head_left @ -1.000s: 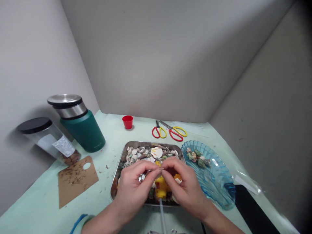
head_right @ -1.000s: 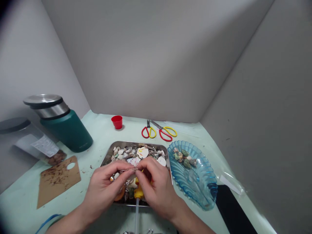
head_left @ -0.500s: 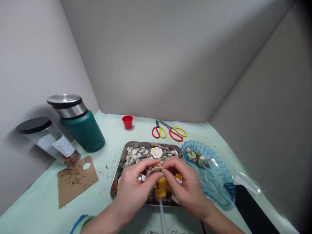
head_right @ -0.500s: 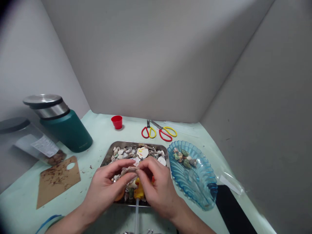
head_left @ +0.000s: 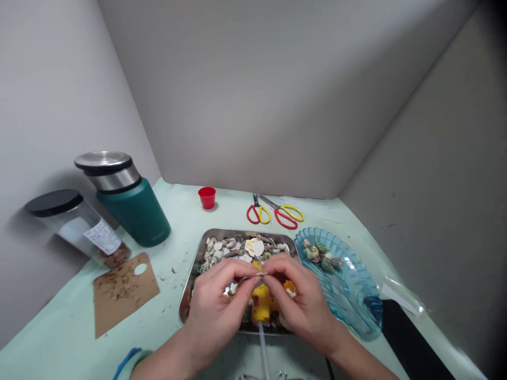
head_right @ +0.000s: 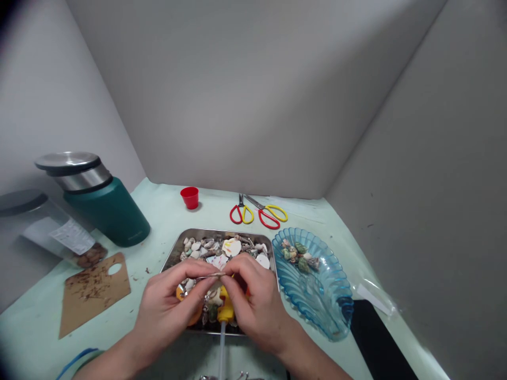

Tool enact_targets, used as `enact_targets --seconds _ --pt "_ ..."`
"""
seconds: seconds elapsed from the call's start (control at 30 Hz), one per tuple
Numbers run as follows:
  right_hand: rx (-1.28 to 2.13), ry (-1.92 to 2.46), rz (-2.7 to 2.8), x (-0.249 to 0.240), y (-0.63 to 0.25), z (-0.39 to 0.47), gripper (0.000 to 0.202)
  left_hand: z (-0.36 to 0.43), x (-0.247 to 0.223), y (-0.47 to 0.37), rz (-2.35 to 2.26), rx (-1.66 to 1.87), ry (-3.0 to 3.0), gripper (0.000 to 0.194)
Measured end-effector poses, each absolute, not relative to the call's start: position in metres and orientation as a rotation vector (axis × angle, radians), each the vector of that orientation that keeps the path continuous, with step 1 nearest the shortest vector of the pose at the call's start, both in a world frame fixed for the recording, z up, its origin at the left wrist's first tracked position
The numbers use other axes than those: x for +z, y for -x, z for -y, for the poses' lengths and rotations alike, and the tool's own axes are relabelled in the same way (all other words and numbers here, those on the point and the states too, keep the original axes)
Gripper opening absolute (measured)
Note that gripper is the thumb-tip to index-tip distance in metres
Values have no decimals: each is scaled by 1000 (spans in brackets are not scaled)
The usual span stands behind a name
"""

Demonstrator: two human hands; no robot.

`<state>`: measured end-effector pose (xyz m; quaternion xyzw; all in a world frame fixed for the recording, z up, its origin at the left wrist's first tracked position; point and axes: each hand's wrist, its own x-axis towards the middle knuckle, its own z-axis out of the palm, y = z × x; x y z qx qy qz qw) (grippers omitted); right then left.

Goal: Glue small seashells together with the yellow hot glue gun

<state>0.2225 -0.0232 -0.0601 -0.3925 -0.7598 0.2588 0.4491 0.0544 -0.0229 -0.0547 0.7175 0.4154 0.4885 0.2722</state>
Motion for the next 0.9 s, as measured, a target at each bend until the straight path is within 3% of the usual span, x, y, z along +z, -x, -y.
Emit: enact_targets --seconds 0.27,0.43,0.63,0.9 --pt "650 920 1897 -60 -223 21 12 25 -56 -54 -1017 1352 -1955 12" --pt "661 987 1890 -60 -223 22 7 22 -56 -55 -1128 1262 -1701 5" --pt "762 1186 1803 -60 -220 23 6 11 -53 -58 -1210 1176 -1145 15" --pt "1089 1221 1526 -67 -221 21 18 10 -52 -61 -1106 1044 -1003 26"
